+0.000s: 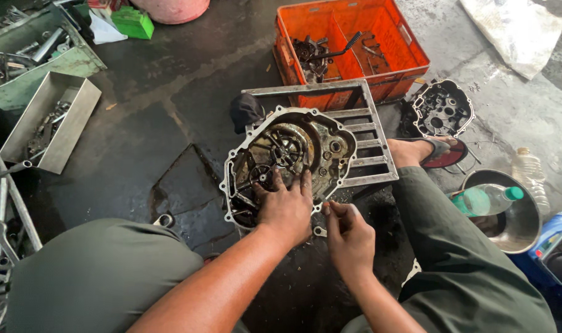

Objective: The person scrapes and wipes the interior surfaces of a disassembled engine casing using a small orange-handled tool and a cloth. The person removes debris from the casing and continues cleaning the internal surfaces.

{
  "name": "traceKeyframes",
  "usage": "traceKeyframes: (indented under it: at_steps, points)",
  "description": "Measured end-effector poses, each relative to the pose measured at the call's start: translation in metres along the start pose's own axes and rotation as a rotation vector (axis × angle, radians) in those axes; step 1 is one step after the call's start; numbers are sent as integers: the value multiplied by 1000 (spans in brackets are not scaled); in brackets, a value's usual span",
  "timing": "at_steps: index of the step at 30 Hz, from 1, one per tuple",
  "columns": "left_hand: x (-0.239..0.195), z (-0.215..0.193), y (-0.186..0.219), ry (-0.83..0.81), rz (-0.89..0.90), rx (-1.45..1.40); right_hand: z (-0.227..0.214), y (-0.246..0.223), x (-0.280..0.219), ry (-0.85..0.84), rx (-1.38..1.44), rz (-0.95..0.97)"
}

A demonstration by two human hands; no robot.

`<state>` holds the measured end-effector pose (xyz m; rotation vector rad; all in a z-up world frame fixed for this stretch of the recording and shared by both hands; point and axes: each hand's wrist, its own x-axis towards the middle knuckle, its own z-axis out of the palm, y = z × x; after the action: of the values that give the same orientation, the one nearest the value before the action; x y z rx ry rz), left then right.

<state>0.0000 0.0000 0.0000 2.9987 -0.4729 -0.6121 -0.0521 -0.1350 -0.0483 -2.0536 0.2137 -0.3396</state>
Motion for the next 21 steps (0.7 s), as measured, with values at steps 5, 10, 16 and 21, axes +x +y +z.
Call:
traceKeyframes:
  at_steps: [5, 10, 16, 21]
  points:
    - [0, 4, 1, 26, -6, -23, -1, 2, -9, -23, 3, 2]
    - [1, 4, 1, 2, 6, 16, -5, 1, -8, -13, -13, -49]
    - [2, 5, -1, 30, 2, 19, -3, 2, -4, -20, -114, -24]
    - [2, 6, 0, -35, 8, 22, -6, 6, -8, -3, -77, -49]
